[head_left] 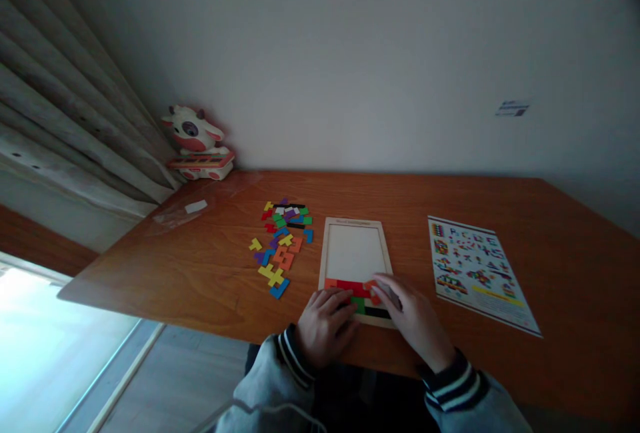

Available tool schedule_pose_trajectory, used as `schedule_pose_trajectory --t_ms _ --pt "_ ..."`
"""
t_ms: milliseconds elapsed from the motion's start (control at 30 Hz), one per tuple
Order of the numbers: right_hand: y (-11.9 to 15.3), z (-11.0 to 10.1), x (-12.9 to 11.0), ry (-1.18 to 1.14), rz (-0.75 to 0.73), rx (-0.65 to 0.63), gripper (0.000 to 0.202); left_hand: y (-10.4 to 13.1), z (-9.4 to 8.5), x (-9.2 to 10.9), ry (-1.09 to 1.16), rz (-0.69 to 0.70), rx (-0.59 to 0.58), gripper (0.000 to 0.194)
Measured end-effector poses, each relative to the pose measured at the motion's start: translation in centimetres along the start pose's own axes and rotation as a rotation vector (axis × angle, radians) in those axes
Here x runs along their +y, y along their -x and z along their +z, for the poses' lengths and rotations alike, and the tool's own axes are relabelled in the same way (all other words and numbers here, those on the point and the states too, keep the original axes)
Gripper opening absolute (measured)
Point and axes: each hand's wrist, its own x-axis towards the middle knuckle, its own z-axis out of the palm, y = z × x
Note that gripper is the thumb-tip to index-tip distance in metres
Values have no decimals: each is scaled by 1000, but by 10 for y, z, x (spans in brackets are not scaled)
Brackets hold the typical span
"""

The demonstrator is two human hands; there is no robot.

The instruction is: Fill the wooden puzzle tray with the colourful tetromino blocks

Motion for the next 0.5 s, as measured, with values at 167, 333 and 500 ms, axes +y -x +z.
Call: schedule_pose_trajectory --t_ms 167,333,500 --pt "35 -4 -2 185 -173 67 33 -1 1 1 14 -4 0 21" --pt "48 -3 -10 312 -246 75 35 -3 -2 2 -3 -1 -46 25" --pt "53 8 -14 412 -232 58 35 -6 -5 2 -8 91 -194 43"
